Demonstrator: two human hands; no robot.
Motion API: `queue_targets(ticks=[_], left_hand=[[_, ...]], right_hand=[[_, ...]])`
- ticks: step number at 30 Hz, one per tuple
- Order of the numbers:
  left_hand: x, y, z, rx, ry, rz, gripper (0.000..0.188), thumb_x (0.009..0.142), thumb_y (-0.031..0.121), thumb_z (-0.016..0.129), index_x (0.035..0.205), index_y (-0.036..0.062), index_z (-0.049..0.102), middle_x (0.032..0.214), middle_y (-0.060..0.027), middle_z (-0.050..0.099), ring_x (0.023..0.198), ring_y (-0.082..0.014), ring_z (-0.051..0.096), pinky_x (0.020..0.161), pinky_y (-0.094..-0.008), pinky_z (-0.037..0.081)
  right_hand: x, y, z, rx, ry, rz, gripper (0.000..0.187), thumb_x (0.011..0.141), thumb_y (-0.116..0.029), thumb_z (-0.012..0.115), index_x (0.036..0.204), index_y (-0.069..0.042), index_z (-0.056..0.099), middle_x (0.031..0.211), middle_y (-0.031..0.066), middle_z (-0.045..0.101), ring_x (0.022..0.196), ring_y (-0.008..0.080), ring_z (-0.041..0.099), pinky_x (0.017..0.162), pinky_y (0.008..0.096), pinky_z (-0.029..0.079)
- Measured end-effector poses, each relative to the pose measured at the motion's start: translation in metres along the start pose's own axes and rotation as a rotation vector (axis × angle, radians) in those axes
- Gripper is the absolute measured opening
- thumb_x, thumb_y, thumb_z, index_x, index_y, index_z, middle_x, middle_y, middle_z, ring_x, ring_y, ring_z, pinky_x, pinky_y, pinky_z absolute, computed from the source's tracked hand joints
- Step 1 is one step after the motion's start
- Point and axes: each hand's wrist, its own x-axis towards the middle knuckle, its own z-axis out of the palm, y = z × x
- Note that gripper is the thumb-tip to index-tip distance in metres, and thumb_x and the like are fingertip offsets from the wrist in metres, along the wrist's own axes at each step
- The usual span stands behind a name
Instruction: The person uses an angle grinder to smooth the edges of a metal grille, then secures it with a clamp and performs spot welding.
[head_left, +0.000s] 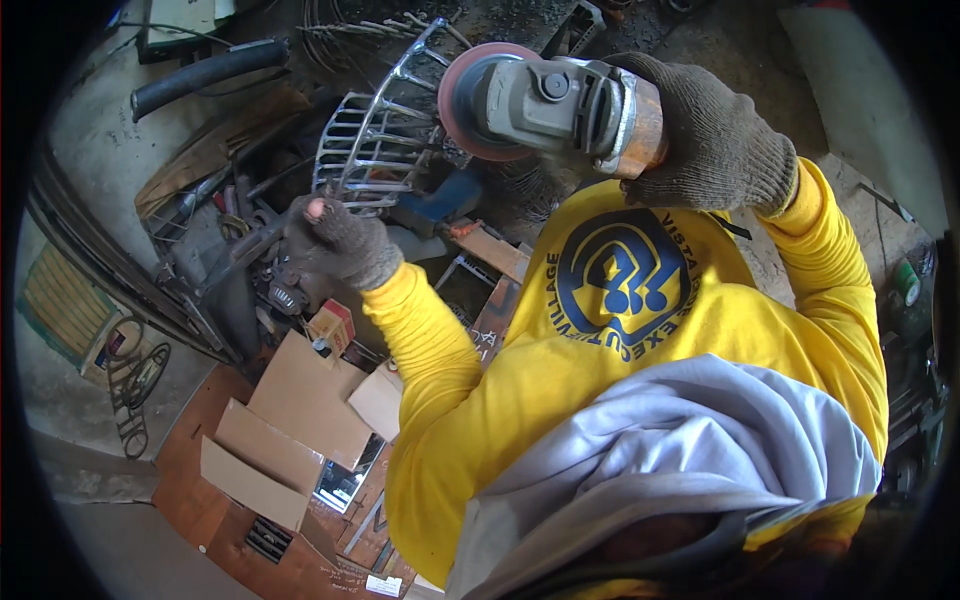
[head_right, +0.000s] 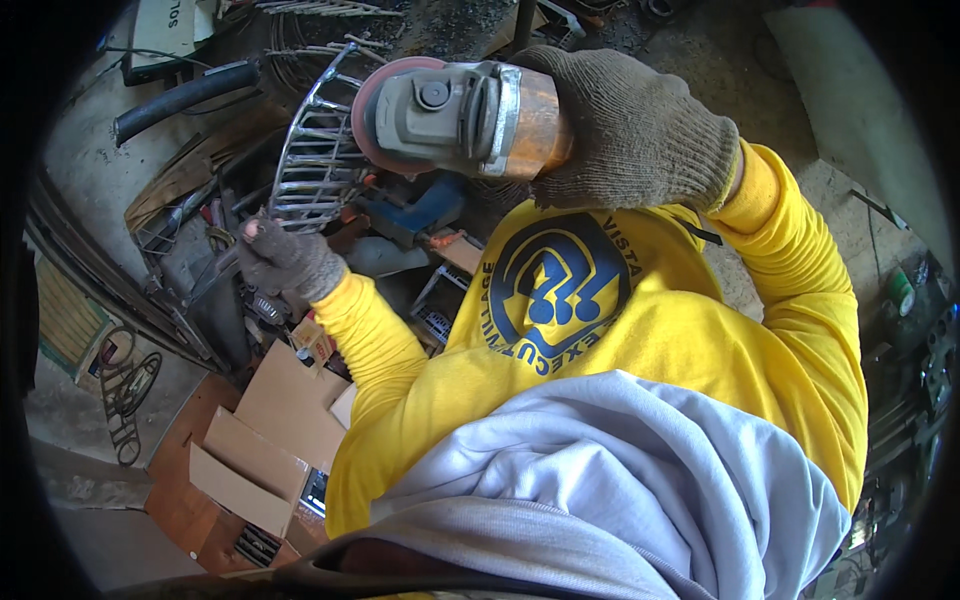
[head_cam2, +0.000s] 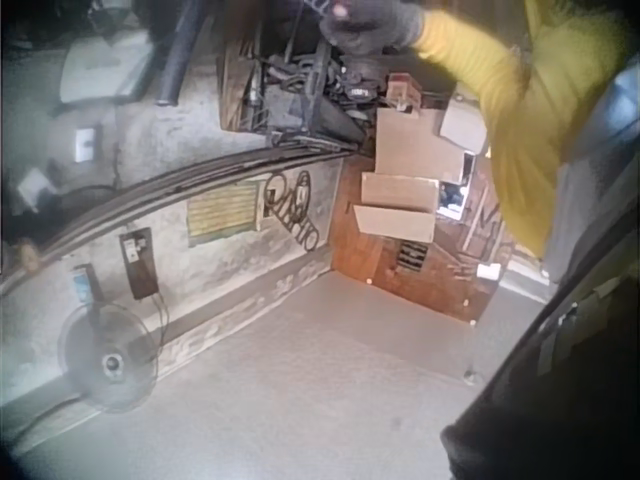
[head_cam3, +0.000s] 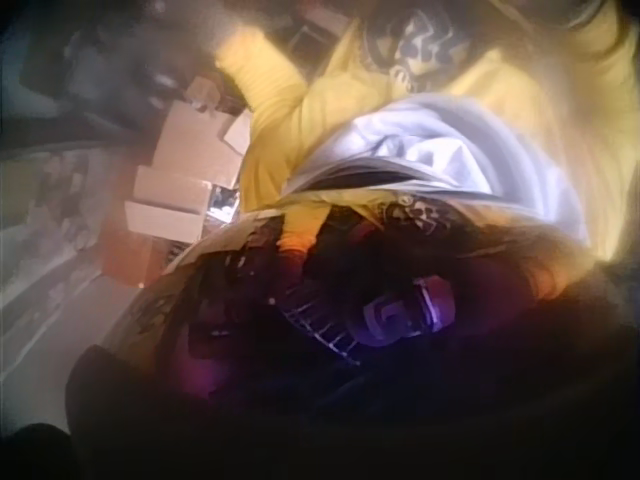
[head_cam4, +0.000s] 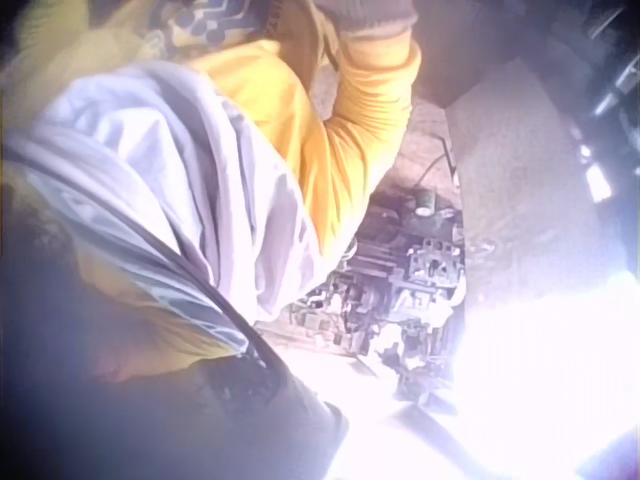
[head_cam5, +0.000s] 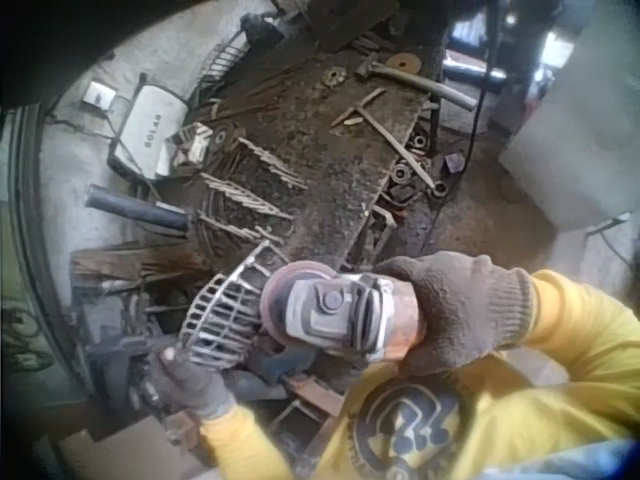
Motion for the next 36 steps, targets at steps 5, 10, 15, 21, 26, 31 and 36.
queue_targets(ticks=[5, 10, 15, 21, 26, 31, 36], left_hand=[[0.024, 0.011, -0.005, 0.025, -0.201, 0.097, 0.057, 0.09, 0.048, 0.054, 0.057, 0.0017, 0.049, 0.05, -0.0131, 0.045, 0.044, -0.0298, 0.043, 0.045, -0.0398, 0.029], [0.037, 0.009, 0.003, 0.036, -0.281, 0.173, 0.057, 0.088, 0.049, 0.057, 0.056, 0.0023, 0.049, 0.051, -0.0134, 0.046, 0.045, -0.0333, 0.046, 0.046, -0.0422, 0.031], [0.047, 0.02, 0.006, 0.01, -0.321, 0.219, 0.059, 0.087, 0.052, 0.057, 0.055, 0.0028, 0.052, 0.048, -0.0112, 0.047, 0.043, -0.0294, 0.046, 0.045, -0.0402, 0.031], [0.051, 0.011, 0.004, 0.056, -0.38, 0.232, 0.058, 0.087, 0.052, 0.059, 0.056, 0.0026, 0.055, 0.049, -0.0104, 0.049, 0.044, -0.0278, 0.048, 0.045, -0.0383, 0.033], [0.048, 0.014, 0.005, 0.009, -0.34, 0.236, 0.057, 0.087, 0.051, 0.059, 0.056, 0.0023, 0.054, 0.05, -0.0108, 0.049, 0.045, -0.0281, 0.048, 0.046, -0.0386, 0.033], [0.048, 0.007, 0.002, -0.006, -0.368, 0.215, 0.057, 0.087, 0.05, 0.06, 0.056, 0.0022, 0.054, 0.05, -0.011, 0.049, 0.045, -0.0286, 0.048, 0.047, -0.0388, 0.033], [0.044, 0.01, -0.001, 0.059, -0.322, 0.236, 0.059, 0.091, 0.051, 0.05, 0.06, 0.0004, 0.055, 0.05, -0.0121, 0.048, 0.046, -0.0278, 0.046, 0.048, -0.0395, 0.033]], right_hand=[[-0.007, -0.002, 0.0, -0.102, 0.117, -0.011, 0.084, 0.051, -0.016, 0.087, 0.127, -0.009, 0.051, 0.11, 0.0151, 0.065, 0.1, 0.0341, 0.063, 0.089, 0.0398, 0.052], [-0.008, -0.006, -0.006, -0.214, 0.132, -0.001, 0.083, 0.052, -0.02, 0.087, 0.127, -0.01, 0.051, 0.109, 0.0144, 0.065, 0.097, 0.0336, 0.064, 0.086, 0.0397, 0.053], [-0.004, -0.011, -0.008, -0.304, 0.165, 0.001, 0.082, 0.054, -0.023, 0.087, 0.126, -0.011, 0.051, 0.107, 0.0141, 0.065, 0.096, 0.0332, 0.065, 0.085, 0.0393, 0.053], [-0.001, -0.009, -0.01, -0.314, 0.158, 0.008, 0.083, 0.054, -0.024, 0.087, 0.127, -0.011, 0.05, 0.107, 0.0143, 0.065, 0.096, 0.0334, 0.065, 0.084, 0.0401, 0.053], [-0.003, -0.007, -0.008, -0.266, 0.155, -0.029, 0.083, 0.054, -0.025, 0.087, 0.127, -0.011, 0.05, 0.107, 0.0149, 0.065, 0.096, 0.0338, 0.064, 0.084, 0.0401, 0.053], [0.001, -0.005, -0.006, -0.334, 0.239, -0.071, 0.067, 0.061, -0.028, 0.082, 0.119, -0.01, 0.054, 0.099, 0.0149, 0.066, 0.087, 0.0336, 0.066, 0.077, 0.0405, 0.054], [-0.005, -0.005, 0.002, -0.229, 0.133, 0.015, 0.084, 0.054, -0.023, 0.086, 0.127, -0.009, 0.049, 0.108, 0.0158, 0.064, 0.098, 0.0349, 0.063, 0.086, 0.0411, 0.052]])
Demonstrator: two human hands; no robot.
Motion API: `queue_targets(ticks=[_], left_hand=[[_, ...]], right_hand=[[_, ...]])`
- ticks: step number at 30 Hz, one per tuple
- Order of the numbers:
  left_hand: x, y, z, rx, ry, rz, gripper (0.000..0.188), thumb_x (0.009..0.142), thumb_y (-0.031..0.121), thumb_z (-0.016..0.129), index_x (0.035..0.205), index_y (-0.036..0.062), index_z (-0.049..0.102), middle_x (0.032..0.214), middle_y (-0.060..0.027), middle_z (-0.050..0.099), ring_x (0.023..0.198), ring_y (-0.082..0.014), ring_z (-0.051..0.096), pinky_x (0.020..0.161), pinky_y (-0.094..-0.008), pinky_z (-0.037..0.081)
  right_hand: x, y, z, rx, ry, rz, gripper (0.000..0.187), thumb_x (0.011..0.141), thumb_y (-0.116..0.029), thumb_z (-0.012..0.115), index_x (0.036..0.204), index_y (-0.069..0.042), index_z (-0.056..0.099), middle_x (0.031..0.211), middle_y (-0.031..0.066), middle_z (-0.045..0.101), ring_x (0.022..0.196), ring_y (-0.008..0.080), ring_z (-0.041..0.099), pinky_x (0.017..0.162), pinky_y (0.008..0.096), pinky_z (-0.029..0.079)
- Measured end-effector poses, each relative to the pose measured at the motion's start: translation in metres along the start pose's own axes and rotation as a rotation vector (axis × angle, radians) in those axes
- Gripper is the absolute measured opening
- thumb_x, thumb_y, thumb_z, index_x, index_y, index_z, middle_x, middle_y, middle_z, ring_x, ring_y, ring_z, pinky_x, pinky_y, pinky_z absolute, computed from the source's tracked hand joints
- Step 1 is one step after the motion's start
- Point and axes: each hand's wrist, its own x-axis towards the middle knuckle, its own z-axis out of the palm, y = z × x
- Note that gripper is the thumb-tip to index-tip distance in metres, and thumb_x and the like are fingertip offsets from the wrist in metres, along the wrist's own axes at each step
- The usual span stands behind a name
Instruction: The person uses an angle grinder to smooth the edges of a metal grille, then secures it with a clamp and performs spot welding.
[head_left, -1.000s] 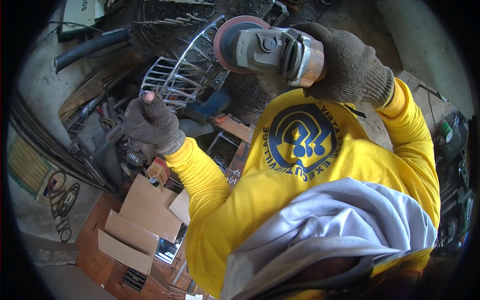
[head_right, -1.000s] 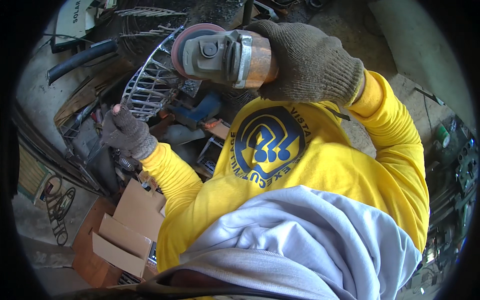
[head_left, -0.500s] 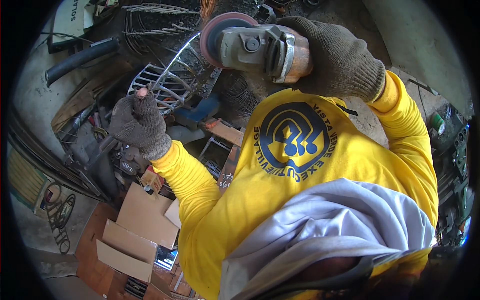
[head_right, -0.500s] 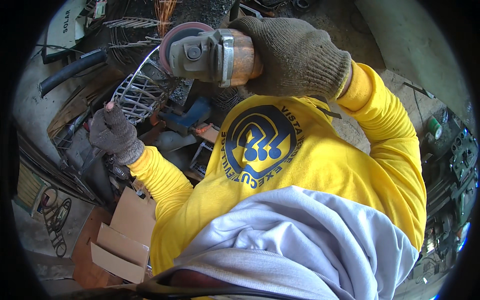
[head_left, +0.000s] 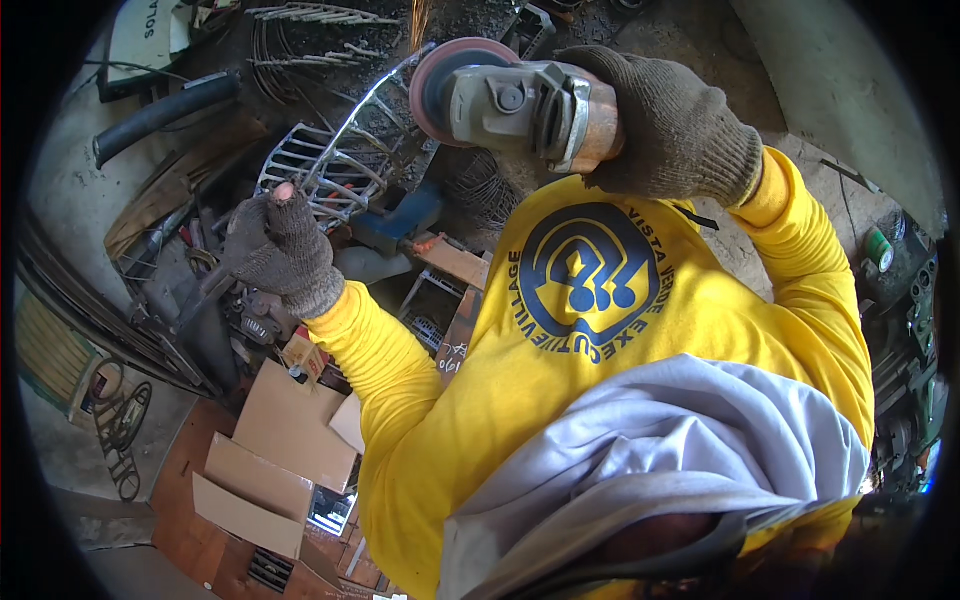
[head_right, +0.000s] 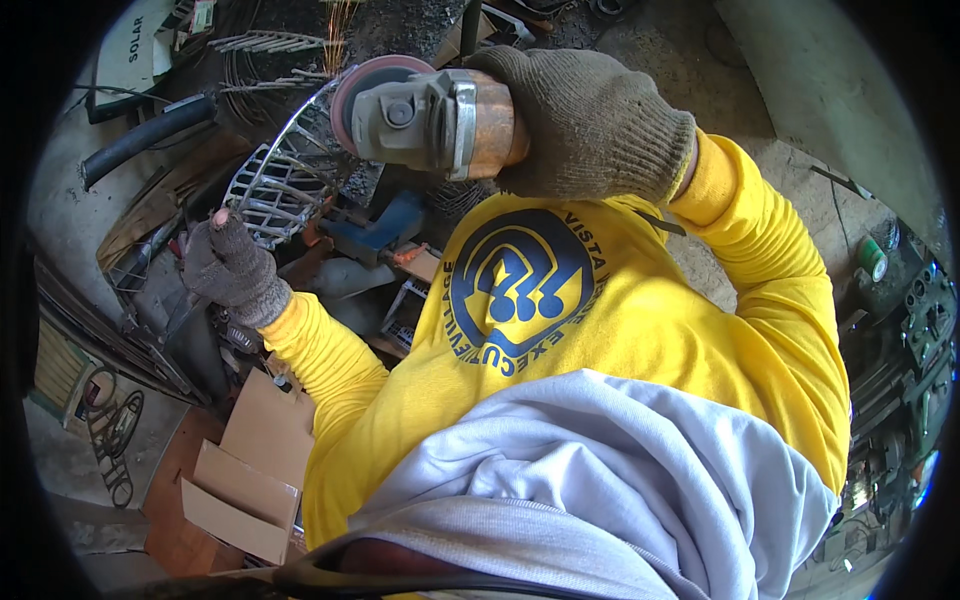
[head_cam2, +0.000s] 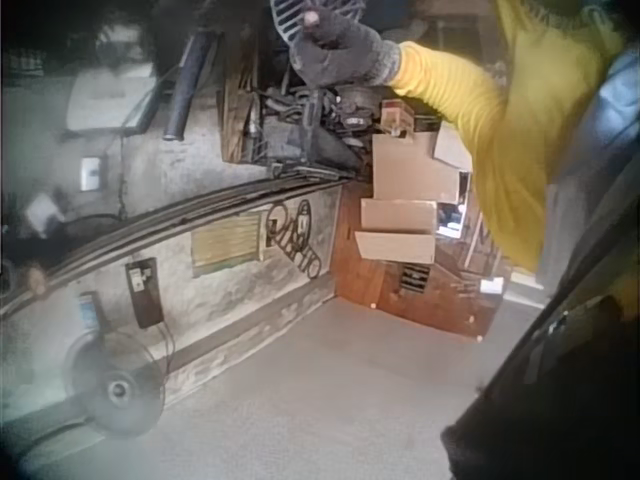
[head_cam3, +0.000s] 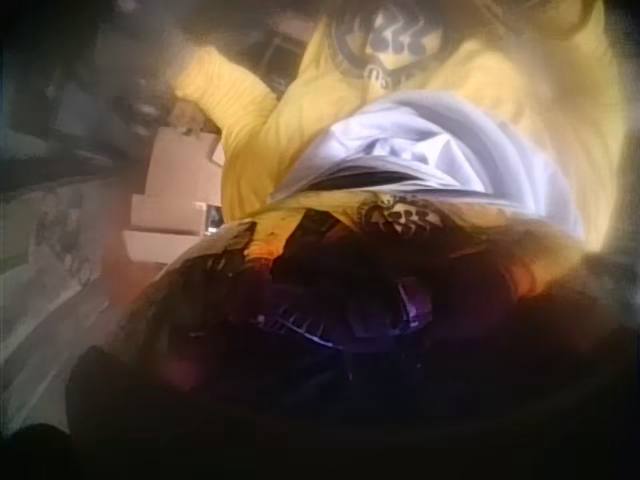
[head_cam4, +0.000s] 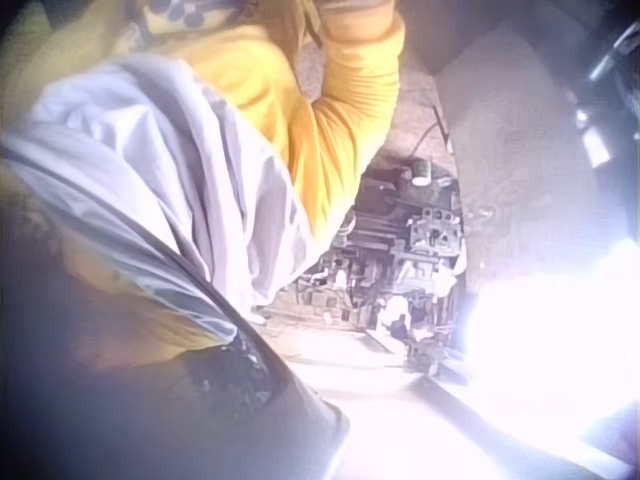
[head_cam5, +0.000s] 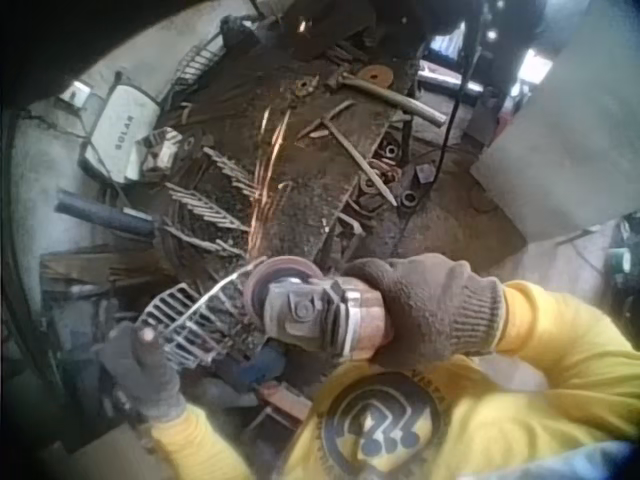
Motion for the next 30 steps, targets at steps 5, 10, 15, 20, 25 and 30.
queue_targets(ticks=[5, 10, 15, 20, 25, 30], left_hand=[[-0.023, -0.021, -0.005, -0.042, 0.089, -0.103, 0.056, 0.09, 0.05, 0.052, 0.065, -0.0005, 0.06, 0.053, -0.0112, 0.053, 0.049, -0.0257, 0.049, 0.052, -0.0374, 0.037], [-0.034, -0.028, -0.004, -0.183, 0.128, -0.239, 0.051, 0.088, 0.046, 0.055, 0.068, -0.0005, 0.062, 0.058, -0.0098, 0.057, 0.054, -0.0226, 0.052, 0.056, -0.0357, 0.041], [-0.031, -0.022, -0.004, -0.136, 0.121, -0.147, 0.064, 0.088, 0.059, 0.048, 0.059, 0.0028, 0.056, 0.053, -0.0092, 0.048, 0.05, -0.0268, 0.049, 0.05, -0.0374, 0.033], [-0.039, -0.02, 0.0, -0.305, 0.156, -0.071, 0.057, 0.089, 0.053, 0.053, 0.062, 0.0032, 0.059, 0.057, -0.0075, 0.053, 0.053, -0.0252, 0.053, 0.053, -0.0347, 0.038], [-0.028, -0.016, -0.006, -0.326, 0.137, -0.011, 0.054, 0.09, 0.05, 0.055, 0.063, 0.0038, 0.059, 0.061, -0.0086, 0.056, 0.056, -0.0248, 0.055, 0.054, -0.0344, 0.04], [-0.051, -0.03, 0.008, -0.362, 0.17, 0.03, 0.051, 0.09, 0.047, 0.055, 0.062, 0.0047, 0.058, 0.062, -0.009, 0.057, 0.058, -0.0259, 0.057, 0.055, -0.0343, 0.042]], right_hand=[[-0.001, 0.007, -0.001, 0.105, -0.027, 0.078, 0.09, 0.05, -0.023, 0.088, 0.13, -0.007, 0.048, 0.113, 0.0173, 0.062, 0.103, 0.0366, 0.061, 0.091, 0.0417, 0.05], [0.002, 0.006, 0.006, 0.178, -0.01, 0.024, 0.096, 0.048, -0.023, 0.09, 0.132, -0.006, 0.046, 0.117, 0.0183, 0.061, 0.107, 0.0367, 0.059, 0.093, 0.0422, 0.048], [0.011, -0.018, -0.003, 0.212, -0.111, 0.036, 0.097, 0.047, -0.023, 0.09, 0.132, -0.006, 0.047, 0.119, 0.0176, 0.06, 0.108, 0.0351, 0.06, 0.093, 0.0409, 0.048], [0.015, -0.016, -0.019, 0.12, -0.104, 0.101, 0.09, 0.048, -0.018, 0.089, 0.128, -0.006, 0.05, 0.114, 0.0161, 0.063, 0.105, 0.0314, 0.062, 0.093, 0.0393, 0.049], [0.019, -0.009, -0.04, 0.228, -0.191, -0.043, 0.077, 0.054, -0.014, 0.086, 0.124, -0.006, 0.053, 0.113, 0.0138, 0.063, 0.103, 0.0277, 0.063, 0.092, 0.038, 0.049], [0.033, -0.048, -0.048, 0.201, -0.333, 0.125, 0.066, 0.063, -0.017, 0.081, 0.122, -0.006, 0.054, 0.106, 0.0127, 0.066, 0.097, 0.0246, 0.063, 0.09, 0.0369, 0.05]])
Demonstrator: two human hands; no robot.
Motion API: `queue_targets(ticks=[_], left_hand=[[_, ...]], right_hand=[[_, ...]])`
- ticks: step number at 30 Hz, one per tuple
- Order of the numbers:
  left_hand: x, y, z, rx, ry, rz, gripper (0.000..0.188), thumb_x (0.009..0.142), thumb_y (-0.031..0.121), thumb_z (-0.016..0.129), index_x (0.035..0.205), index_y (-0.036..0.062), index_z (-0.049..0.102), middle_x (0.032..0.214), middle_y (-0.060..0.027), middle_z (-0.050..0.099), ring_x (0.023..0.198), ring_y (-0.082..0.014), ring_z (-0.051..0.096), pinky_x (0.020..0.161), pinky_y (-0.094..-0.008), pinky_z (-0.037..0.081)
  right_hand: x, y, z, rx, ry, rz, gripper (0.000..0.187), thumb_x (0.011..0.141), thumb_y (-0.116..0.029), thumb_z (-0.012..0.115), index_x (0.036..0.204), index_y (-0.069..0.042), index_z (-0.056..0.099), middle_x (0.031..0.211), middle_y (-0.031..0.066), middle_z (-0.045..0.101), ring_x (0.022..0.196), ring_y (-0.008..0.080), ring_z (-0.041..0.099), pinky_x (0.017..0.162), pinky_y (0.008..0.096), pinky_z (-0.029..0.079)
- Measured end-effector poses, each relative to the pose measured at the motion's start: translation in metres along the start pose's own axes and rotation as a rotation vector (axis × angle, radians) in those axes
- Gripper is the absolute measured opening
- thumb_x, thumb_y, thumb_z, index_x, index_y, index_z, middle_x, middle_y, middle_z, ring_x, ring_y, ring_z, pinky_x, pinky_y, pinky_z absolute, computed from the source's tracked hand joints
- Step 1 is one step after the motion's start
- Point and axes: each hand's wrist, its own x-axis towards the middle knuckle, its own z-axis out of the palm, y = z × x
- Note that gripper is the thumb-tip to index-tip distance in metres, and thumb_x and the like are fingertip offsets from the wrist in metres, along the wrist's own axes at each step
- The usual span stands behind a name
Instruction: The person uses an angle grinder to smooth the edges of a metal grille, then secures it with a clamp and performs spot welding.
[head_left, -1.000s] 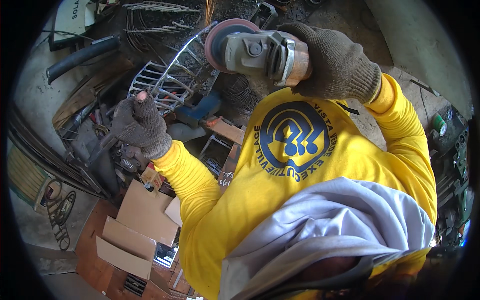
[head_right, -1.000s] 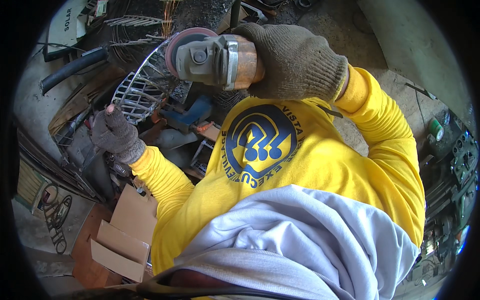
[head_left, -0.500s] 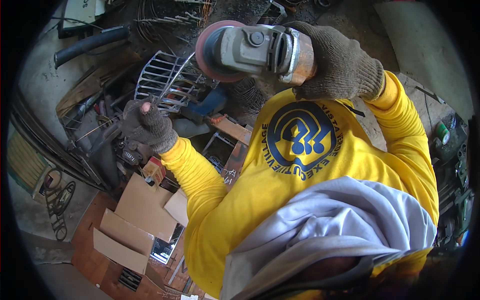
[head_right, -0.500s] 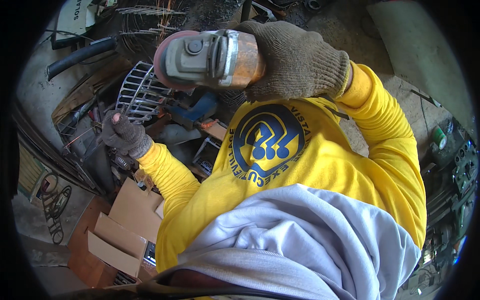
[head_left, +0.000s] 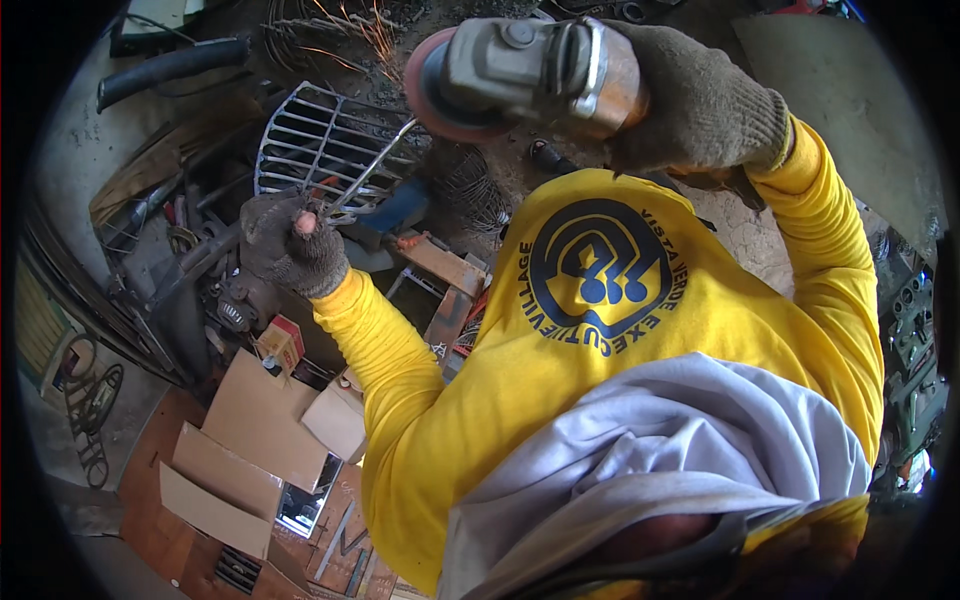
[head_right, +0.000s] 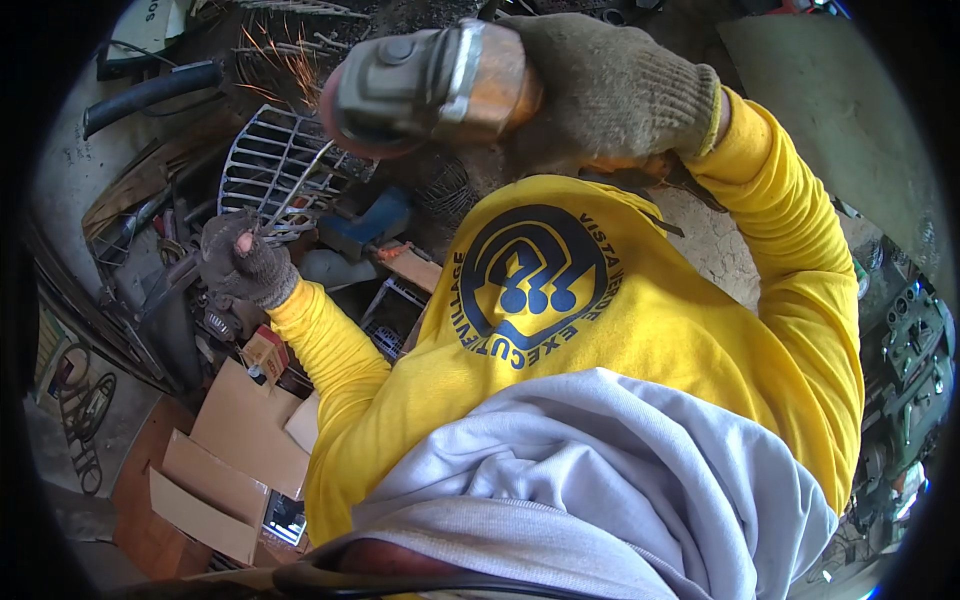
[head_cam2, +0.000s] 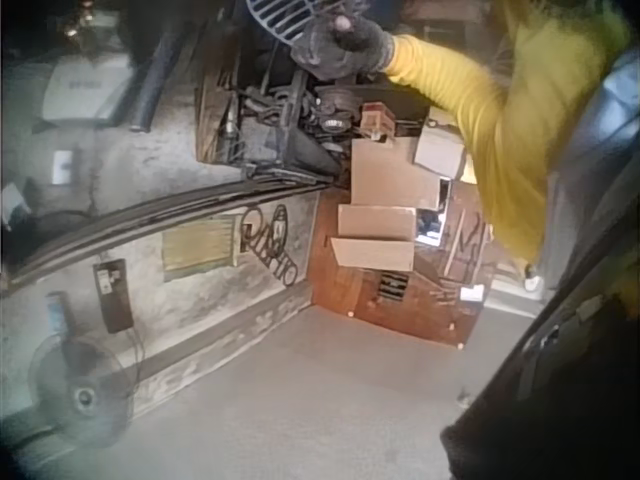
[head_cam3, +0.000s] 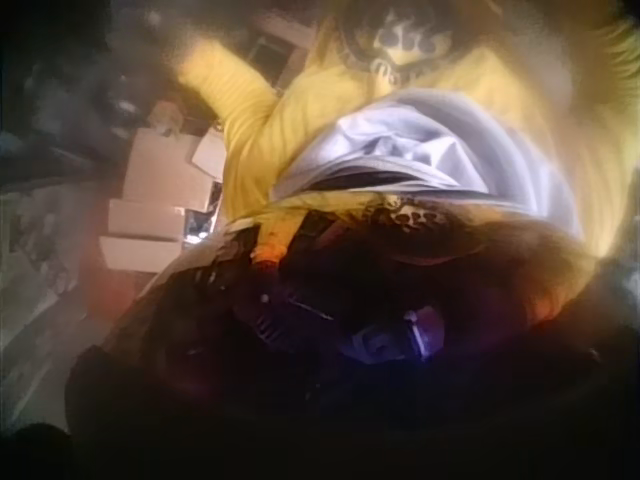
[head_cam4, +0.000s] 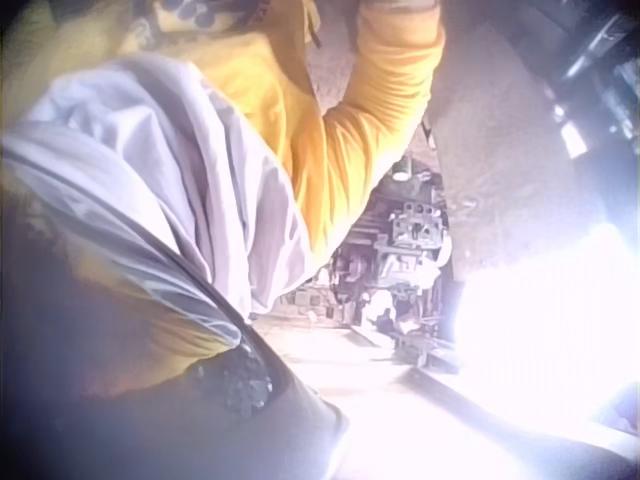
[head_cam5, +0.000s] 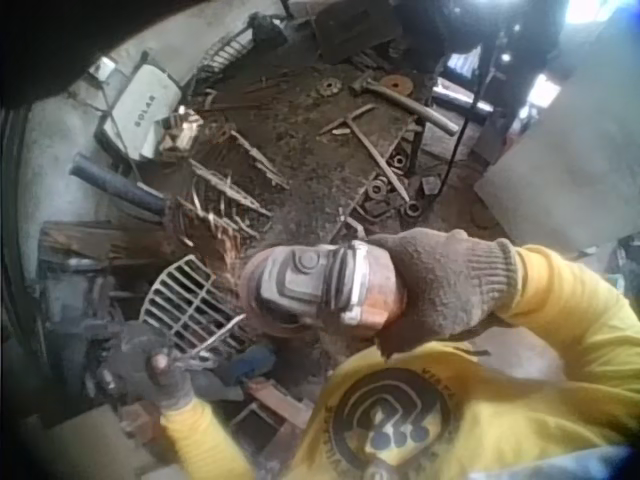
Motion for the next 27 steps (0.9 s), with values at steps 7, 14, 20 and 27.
queue_targets(ticks=[7, 14, 20, 27], left_hand=[[-0.003, -0.001, -0.006, 0.009, -0.017, 0.054, 0.047, 0.09, 0.045, 0.055, 0.067, 0.0052, 0.059, 0.064, -0.0093, 0.059, 0.059, -0.0265, 0.058, 0.056, -0.0342, 0.045], [-0.012, -0.002, -0.005, 0.016, 0.023, 0.119, 0.051, 0.092, 0.048, 0.053, 0.067, 0.0036, 0.06, 0.065, -0.0103, 0.061, 0.059, -0.0255, 0.059, 0.055, -0.0335, 0.046], [-0.005, 0.005, -0.006, 0.016, -0.027, 0.205, 0.051, 0.092, 0.05, 0.052, 0.068, 0.0046, 0.058, 0.064, -0.0095, 0.059, 0.06, -0.0262, 0.06, 0.055, -0.0343, 0.047], [-0.003, 0.011, -0.008, 0.036, -0.033, 0.23, 0.048, 0.093, 0.046, 0.051, 0.07, 0.0051, 0.058, 0.065, -0.0092, 0.059, 0.06, -0.0264, 0.06, 0.055, -0.0344, 0.047]], right_hand=[[-0.01, -0.023, -0.009, -0.11, -0.007, 0.035, 0.062, 0.062, -0.02, 0.08, 0.119, -0.008, 0.057, 0.104, 0.0127, 0.067, 0.095, 0.0262, 0.065, 0.087, 0.0363, 0.05], [-0.005, -0.019, -0.008, -0.138, 0.01, 0.034, 0.058, 0.063, -0.023, 0.08, 0.115, -0.009, 0.058, 0.101, 0.0125, 0.068, 0.094, 0.0261, 0.065, 0.085, 0.0361, 0.051], [0.0, -0.044, -0.009, -0.263, -0.04, 0.219, 0.059, 0.063, -0.022, 0.079, 0.116, -0.009, 0.058, 0.101, 0.0119, 0.067, 0.094, 0.0249, 0.065, 0.085, 0.0355, 0.051], [-0.011, -0.02, -0.002, -0.17, -0.009, 0.051, 0.061, 0.063, -0.018, 0.078, 0.119, -0.006, 0.056, 0.104, 0.0119, 0.066, 0.096, 0.0244, 0.064, 0.088, 0.0353, 0.05]])
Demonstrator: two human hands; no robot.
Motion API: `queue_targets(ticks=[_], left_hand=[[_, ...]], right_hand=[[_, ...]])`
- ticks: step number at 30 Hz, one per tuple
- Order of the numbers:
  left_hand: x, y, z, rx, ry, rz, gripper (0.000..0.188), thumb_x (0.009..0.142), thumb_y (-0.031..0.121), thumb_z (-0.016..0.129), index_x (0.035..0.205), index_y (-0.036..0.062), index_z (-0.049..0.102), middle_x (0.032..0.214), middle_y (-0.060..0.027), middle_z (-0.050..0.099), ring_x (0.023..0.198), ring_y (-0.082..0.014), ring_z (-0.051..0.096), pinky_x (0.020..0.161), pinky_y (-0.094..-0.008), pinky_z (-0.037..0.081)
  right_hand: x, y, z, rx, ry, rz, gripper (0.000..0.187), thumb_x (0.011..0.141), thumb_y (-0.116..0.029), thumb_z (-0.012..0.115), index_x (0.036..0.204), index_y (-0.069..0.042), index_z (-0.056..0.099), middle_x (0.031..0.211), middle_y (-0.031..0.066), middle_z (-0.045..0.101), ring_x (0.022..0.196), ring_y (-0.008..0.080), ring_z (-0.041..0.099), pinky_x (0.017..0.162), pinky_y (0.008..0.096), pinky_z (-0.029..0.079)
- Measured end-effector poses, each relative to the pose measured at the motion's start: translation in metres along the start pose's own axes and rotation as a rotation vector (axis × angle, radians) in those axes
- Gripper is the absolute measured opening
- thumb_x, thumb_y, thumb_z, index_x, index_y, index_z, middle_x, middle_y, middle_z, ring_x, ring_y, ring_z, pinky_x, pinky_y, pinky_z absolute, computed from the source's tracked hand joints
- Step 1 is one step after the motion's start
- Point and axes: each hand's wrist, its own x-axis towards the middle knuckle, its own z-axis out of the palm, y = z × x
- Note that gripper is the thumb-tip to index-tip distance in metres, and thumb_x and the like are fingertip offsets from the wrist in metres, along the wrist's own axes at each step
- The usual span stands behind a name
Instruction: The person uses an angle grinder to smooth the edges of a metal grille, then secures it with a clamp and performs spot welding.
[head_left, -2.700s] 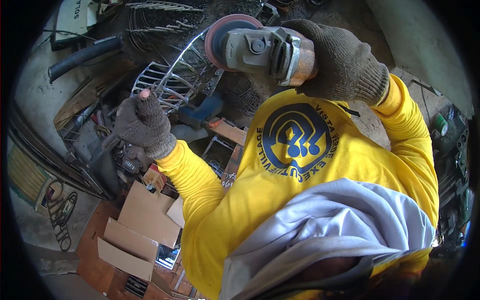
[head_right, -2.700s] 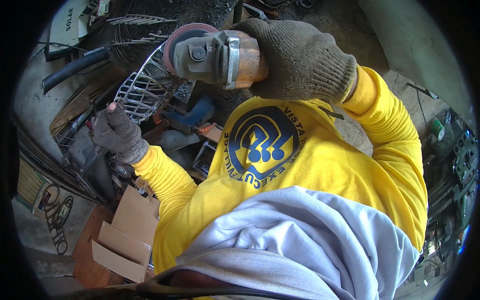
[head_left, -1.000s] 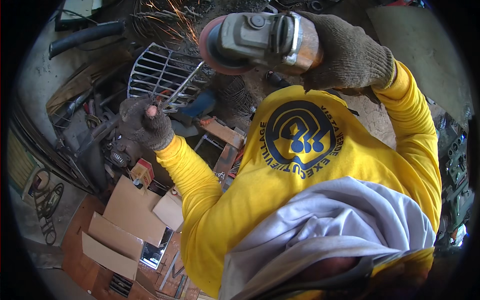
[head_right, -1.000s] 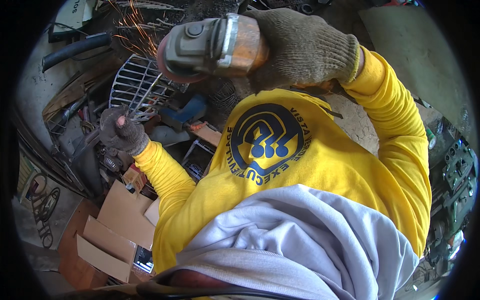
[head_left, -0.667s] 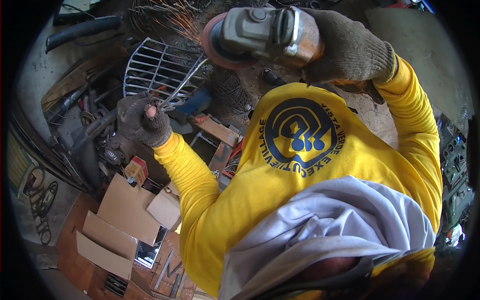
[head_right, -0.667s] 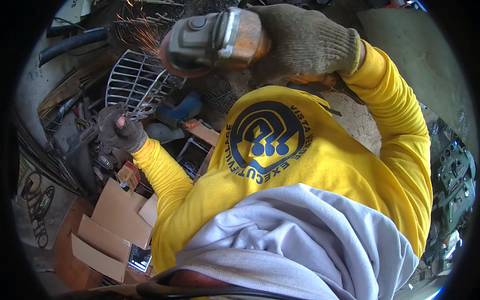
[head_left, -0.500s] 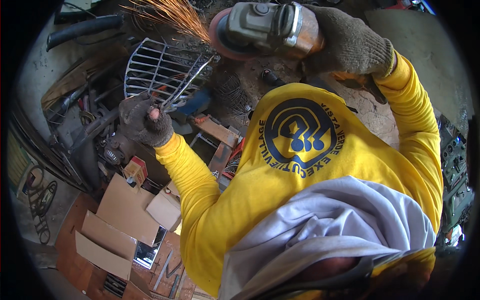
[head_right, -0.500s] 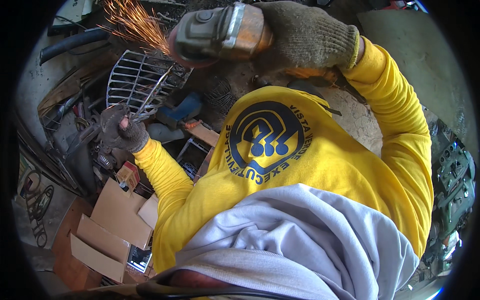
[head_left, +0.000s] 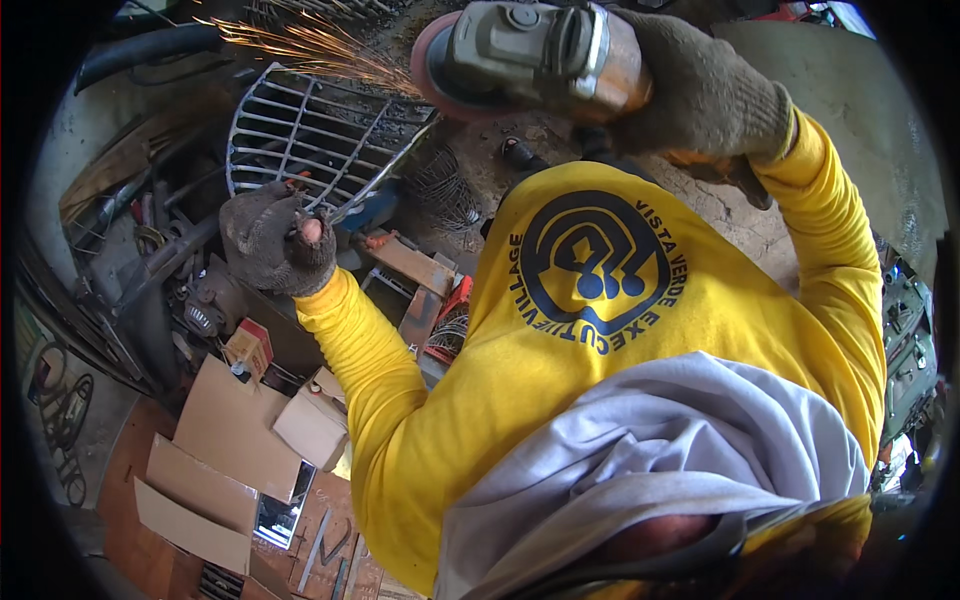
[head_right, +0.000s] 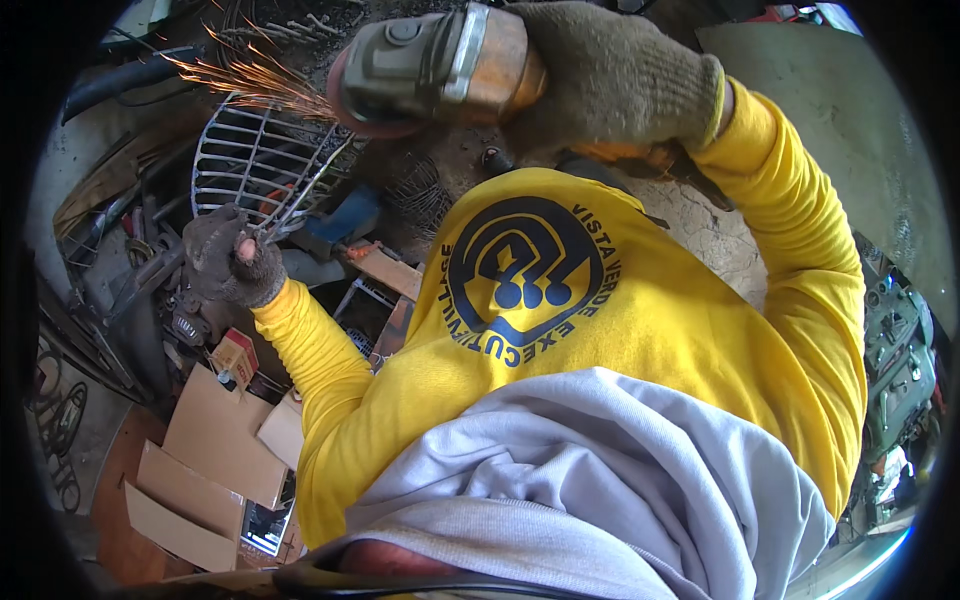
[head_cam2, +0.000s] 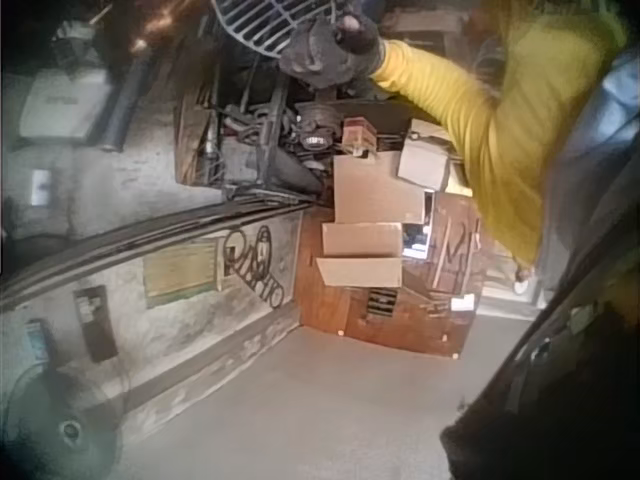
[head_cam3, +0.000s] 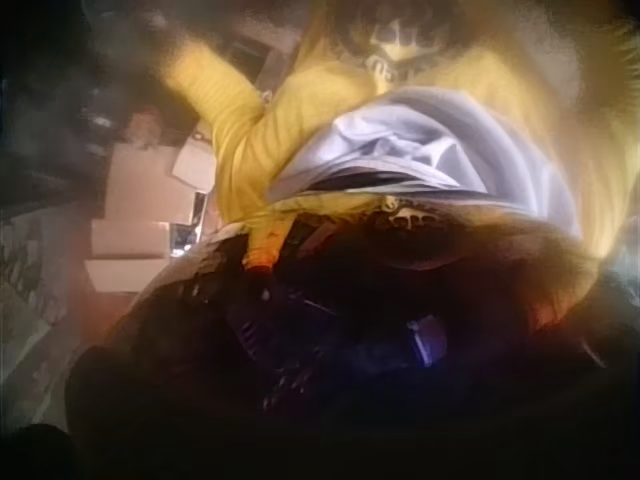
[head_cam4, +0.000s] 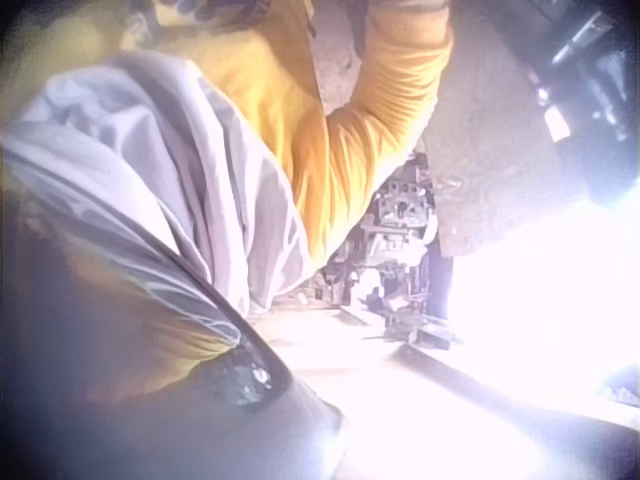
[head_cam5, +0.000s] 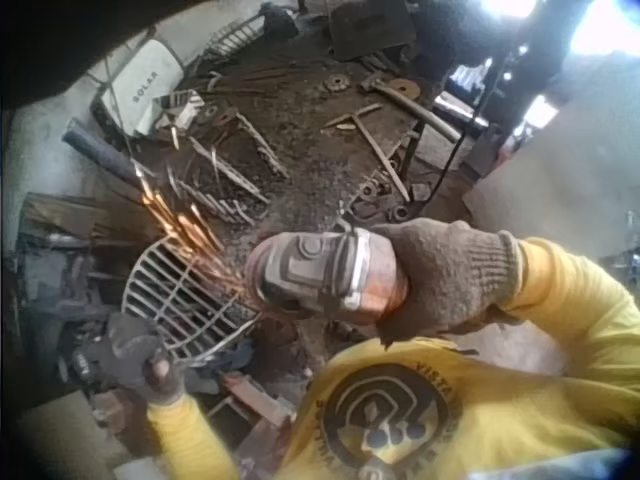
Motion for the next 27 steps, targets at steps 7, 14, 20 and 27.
queue_targets(ticks=[7, 14, 20, 27], left_hand=[[-0.014, -0.007, 0.001, 0.045, 0.077, -0.155, 0.052, 0.094, 0.046, 0.047, 0.067, 0.0033, 0.059, 0.065, -0.0092, 0.059, 0.058, -0.0261, 0.059, 0.054, -0.0345, 0.044], [-0.021, -0.02, -0.005, -0.019, 0.002, -0.214, 0.052, 0.091, 0.046, 0.051, 0.066, 0.0012, 0.061, 0.063, -0.0098, 0.06, 0.057, -0.0248, 0.058, 0.053, -0.0347, 0.042], [-0.014, -0.03, -0.007, -0.052, -0.066, -0.276, 0.05, 0.092, 0.047, 0.049, 0.068, 0.0037, 0.061, 0.066, -0.0099, 0.058, 0.06, -0.0293, 0.057, 0.057, -0.0369, 0.043], [-0.023, -0.028, 0.003, 0.144, 0.098, -0.333, 0.05, 0.093, 0.045, 0.045, 0.067, 0.0051, 0.06, 0.063, -0.0101, 0.056, 0.06, -0.0291, 0.056, 0.056, -0.0376, 0.042]], right_hand=[[0.012, 0.043, 0.041, -0.001, 0.227, -0.086, 0.077, 0.054, -0.015, 0.086, 0.123, -0.005, 0.053, 0.112, 0.015, 0.063, 0.104, 0.0288, 0.062, 0.093, 0.0381, 0.048], [0.017, 0.034, 0.058, 0.051, 0.335, -0.086, 0.081, 0.057, -0.019, 0.084, 0.128, -0.004, 0.049, 0.114, 0.0163, 0.062, 0.105, 0.0302, 0.062, 0.093, 0.0376, 0.049], [0.021, 0.042, 0.059, 0.047, 0.318, -0.08, 0.083, 0.056, -0.017, 0.084, 0.129, -0.004, 0.048, 0.115, 0.0158, 0.062, 0.105, 0.031, 0.061, 0.092, 0.0375, 0.05], [0.027, 0.055, 0.063, 0.094, 0.344, -0.114, 0.089, 0.053, -0.02, 0.088, 0.13, -0.003, 0.046, 0.115, 0.0171, 0.062, 0.105, 0.0312, 0.062, 0.091, 0.0383, 0.05]])
